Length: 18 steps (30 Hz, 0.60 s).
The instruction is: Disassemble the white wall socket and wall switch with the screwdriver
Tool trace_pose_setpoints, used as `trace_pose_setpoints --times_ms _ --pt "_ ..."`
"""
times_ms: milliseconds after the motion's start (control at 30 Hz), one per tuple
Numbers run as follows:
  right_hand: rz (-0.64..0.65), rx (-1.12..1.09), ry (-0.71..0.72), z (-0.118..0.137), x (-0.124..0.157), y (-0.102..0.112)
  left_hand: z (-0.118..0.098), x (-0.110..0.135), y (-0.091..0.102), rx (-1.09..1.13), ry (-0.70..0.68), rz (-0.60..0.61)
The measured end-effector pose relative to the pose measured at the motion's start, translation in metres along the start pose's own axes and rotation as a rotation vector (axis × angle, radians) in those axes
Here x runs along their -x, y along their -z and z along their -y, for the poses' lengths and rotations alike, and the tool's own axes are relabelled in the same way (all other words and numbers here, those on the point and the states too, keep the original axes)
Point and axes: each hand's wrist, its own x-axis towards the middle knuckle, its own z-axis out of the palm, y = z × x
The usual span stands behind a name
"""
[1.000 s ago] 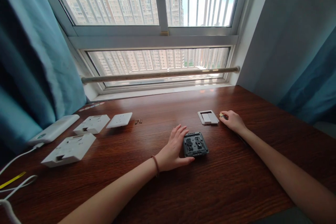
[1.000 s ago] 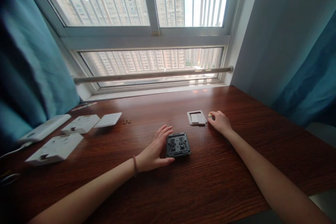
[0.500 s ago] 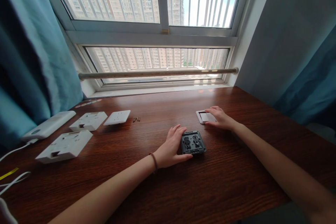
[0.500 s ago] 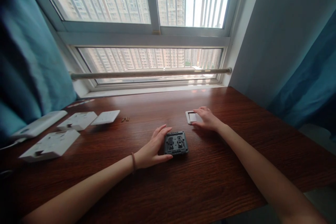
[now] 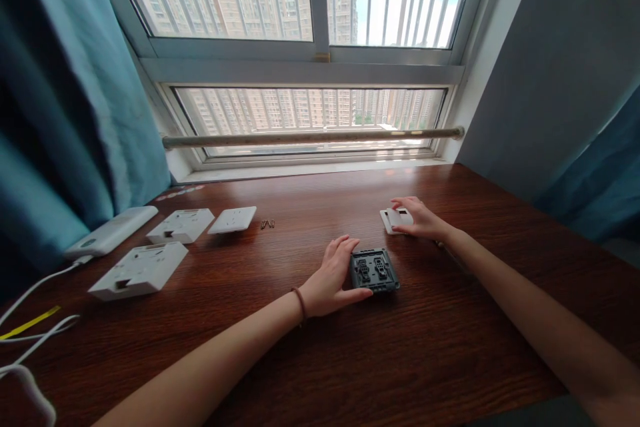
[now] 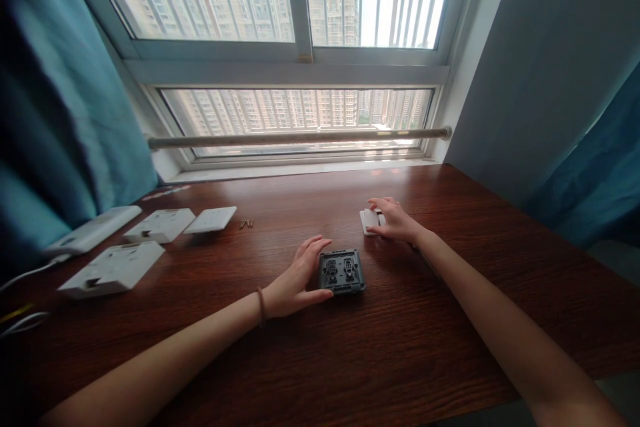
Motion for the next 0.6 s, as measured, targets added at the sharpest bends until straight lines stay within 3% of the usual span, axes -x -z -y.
trace_pose_setpoints --times_ms 100,233,333,600 --pt "-0.105 -0.156 -0.007 0.041 0.015 -0.003 0.000 0.000 -0.002 0.027 0.051 -0.130" --pt "-0.049 -0.338 0.042 0.092 0.042 -0.019 0.000 -0.001 0.000 0.085 0.285 -0.306" --pt "-0.029 -0.357 0.039 0.105 0.052 -0.029 0.000 -0.002 0.002 0.198 0.404 -0.246" --pt "-0.008 -0.367 0.072 0.107 0.053 -0.036 -0.007 -0.006 -0.009 0.757 0.689 0.021"
